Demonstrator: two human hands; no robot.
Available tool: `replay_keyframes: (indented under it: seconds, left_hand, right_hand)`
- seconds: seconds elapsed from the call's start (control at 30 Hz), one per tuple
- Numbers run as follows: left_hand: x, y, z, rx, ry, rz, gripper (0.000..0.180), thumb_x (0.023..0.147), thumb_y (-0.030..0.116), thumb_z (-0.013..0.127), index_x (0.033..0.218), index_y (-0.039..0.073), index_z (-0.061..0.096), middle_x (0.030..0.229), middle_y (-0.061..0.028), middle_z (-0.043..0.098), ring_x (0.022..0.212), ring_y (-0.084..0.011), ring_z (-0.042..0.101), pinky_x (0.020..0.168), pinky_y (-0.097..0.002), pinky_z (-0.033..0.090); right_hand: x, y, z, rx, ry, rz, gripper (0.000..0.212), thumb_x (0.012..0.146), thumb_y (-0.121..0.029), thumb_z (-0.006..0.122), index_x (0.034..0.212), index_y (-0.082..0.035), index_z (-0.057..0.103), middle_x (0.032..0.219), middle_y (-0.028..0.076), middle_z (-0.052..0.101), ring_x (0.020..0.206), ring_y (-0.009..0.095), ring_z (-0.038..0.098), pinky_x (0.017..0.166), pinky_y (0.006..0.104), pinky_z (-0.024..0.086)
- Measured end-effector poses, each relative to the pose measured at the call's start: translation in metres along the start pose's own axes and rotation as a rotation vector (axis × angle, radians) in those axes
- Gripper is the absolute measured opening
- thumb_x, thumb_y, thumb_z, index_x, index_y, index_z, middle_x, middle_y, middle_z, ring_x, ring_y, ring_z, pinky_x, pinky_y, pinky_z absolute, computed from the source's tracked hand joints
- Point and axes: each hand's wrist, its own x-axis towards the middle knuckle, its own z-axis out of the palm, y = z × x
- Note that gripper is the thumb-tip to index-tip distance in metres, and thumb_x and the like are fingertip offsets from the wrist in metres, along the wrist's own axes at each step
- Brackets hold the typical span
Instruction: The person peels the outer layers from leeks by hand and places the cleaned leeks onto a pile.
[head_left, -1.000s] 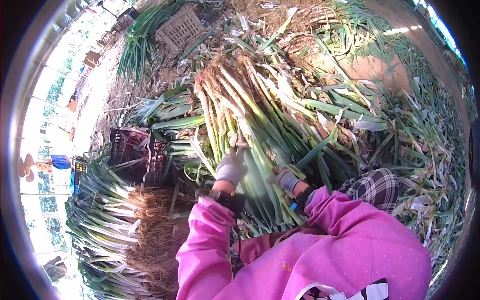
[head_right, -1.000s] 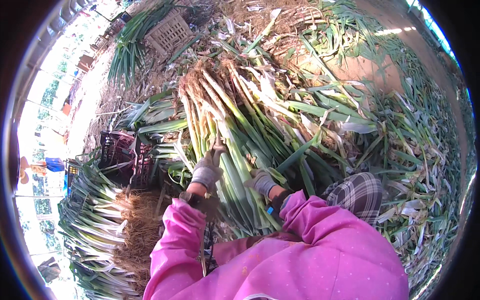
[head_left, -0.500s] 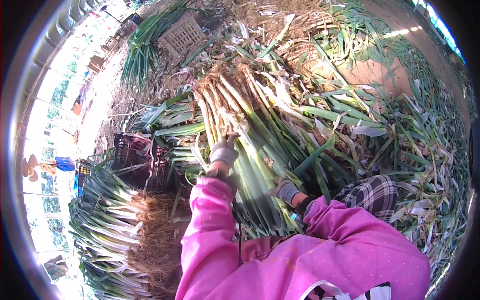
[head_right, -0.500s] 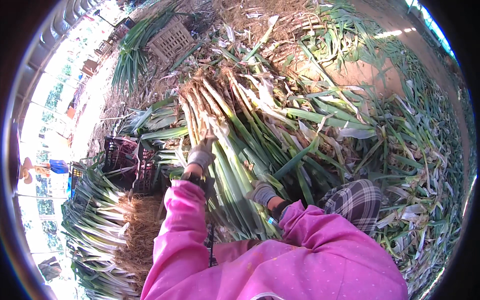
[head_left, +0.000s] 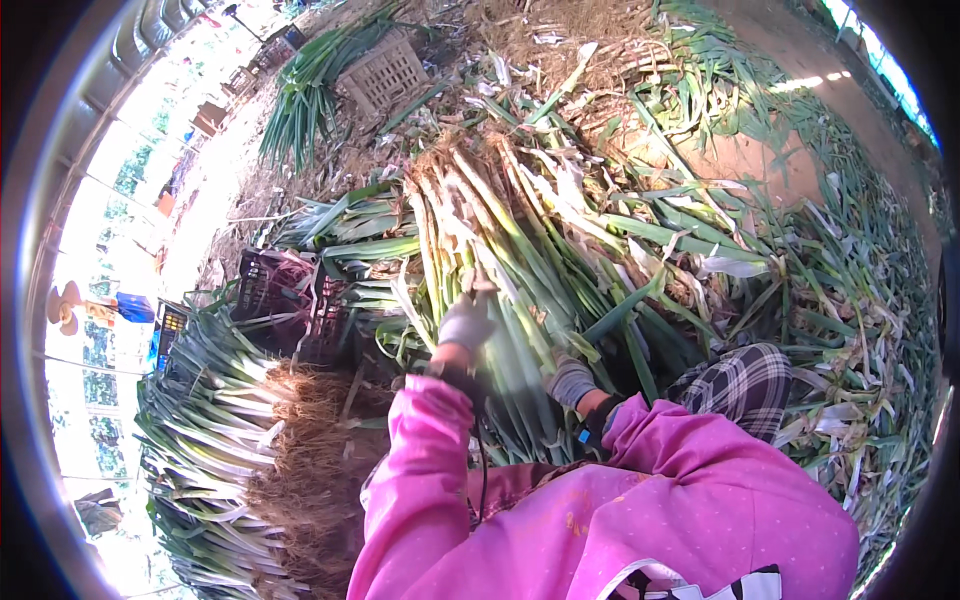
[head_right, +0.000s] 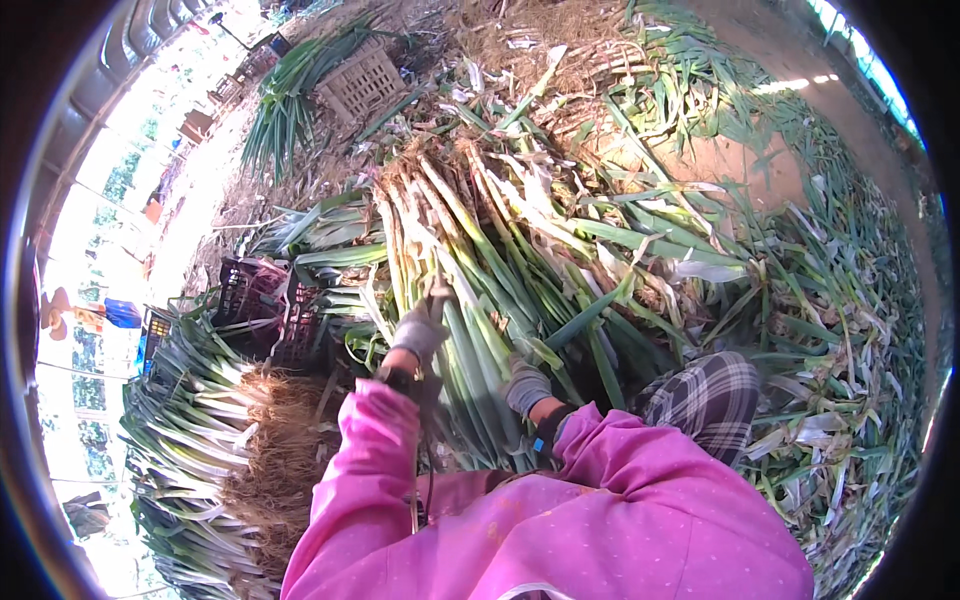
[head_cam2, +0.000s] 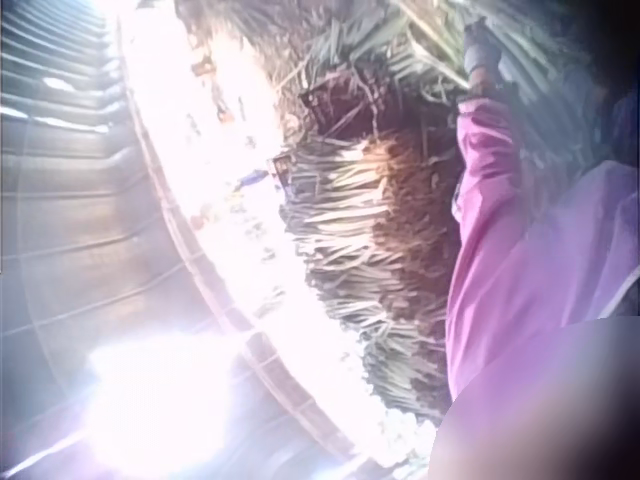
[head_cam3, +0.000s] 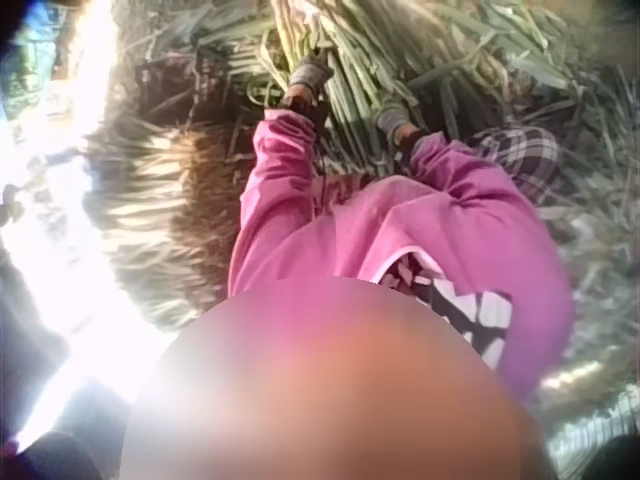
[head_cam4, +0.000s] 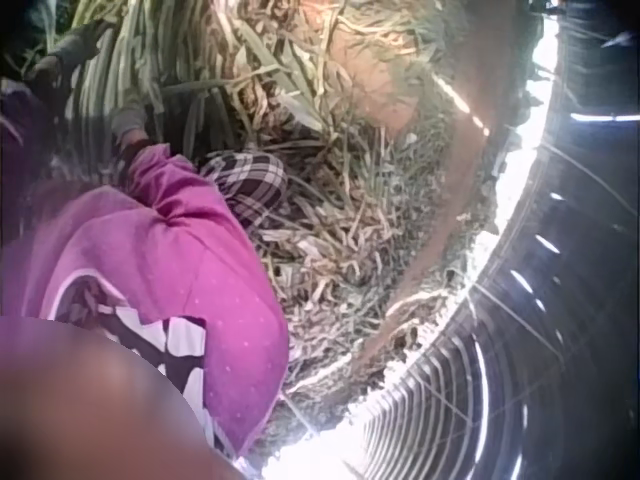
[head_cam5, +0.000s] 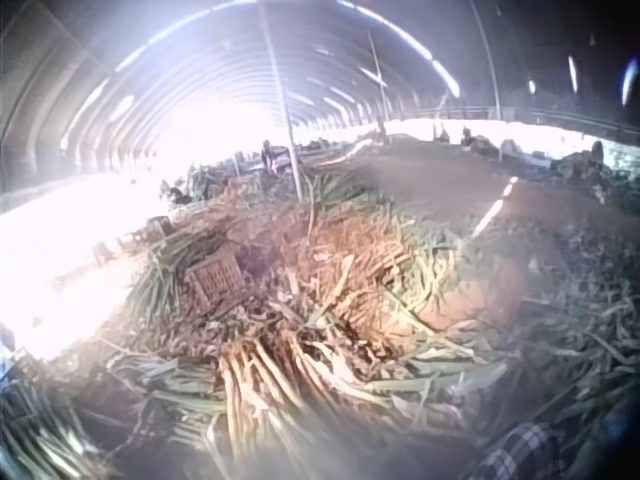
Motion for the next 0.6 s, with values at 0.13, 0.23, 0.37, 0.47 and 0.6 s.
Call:
replay_keyframes:
  seconds: [0.13,0.23,0.37,0.47,0.6]
  left_hand:
    - [0.054,-0.048,0.011,-0.044,0.046,-0.125,0.054,0.074,0.024,0.048,0.126,0.013,0.033,0.115,-0.0195,0.043,0.106,-0.0326,0.048,0.087,-0.0385,0.041]
    - [0.045,-0.04,0.013,-0.243,0.011,-0.114,0.054,0.072,0.023,0.048,0.125,0.02,0.036,0.113,-0.0199,0.046,0.105,-0.0331,0.049,0.086,-0.0382,0.041]
    - [0.021,-0.067,0.021,-0.35,0.166,-0.006,0.05,0.07,0.025,0.05,0.119,0.017,0.042,0.101,-0.0209,0.054,0.096,-0.0345,0.053,0.082,-0.0389,0.043]
    - [-0.015,-0.092,0.031,-0.318,0.254,-0.088,0.041,0.063,0.018,0.062,0.1,0.006,0.051,0.09,-0.0188,0.059,0.083,-0.0323,0.059,0.071,-0.0364,0.046]
    - [-0.053,-0.088,0.045,-0.138,0.248,0.047,0.049,0.063,0.02,0.063,0.107,0.007,0.045,0.089,-0.0208,0.058,0.084,-0.0345,0.057,0.072,-0.04,0.045]
  right_hand:
    - [-0.015,-0.013,-0.001,0.005,-0.015,-0.073,0.059,0.069,-0.034,0.057,0.118,-0.004,0.043,0.097,0.023,0.056,0.089,0.035,0.056,0.079,0.0399,0.044]
    - [-0.011,0.002,-0.008,0.019,-0.019,-0.032,0.056,0.068,-0.032,0.06,0.114,-0.003,0.046,0.094,0.02,0.058,0.086,0.032,0.058,0.075,0.0378,0.045]
    - [0.017,0.022,-0.006,0.714,0.073,-0.05,0.044,0.067,-0.019,0.064,0.106,-0.003,0.05,0.081,0.011,0.058,0.068,0.021,0.055,0.065,0.0324,0.045]
    - [0.028,-0.003,-0.036,1.046,0.336,-0.164,0.025,0.072,-0.007,0.059,0.096,-0.005,0.052,0.067,0.001,0.051,0.057,0.011,0.046,0.052,0.0256,0.041]
    - [0.051,-0.044,-0.094,1.216,0.436,-0.1,0.032,0.072,-0.003,0.061,0.1,-0.006,0.045,0.064,-0.001,0.047,0.052,0.008,0.043,0.047,0.0229,0.038]
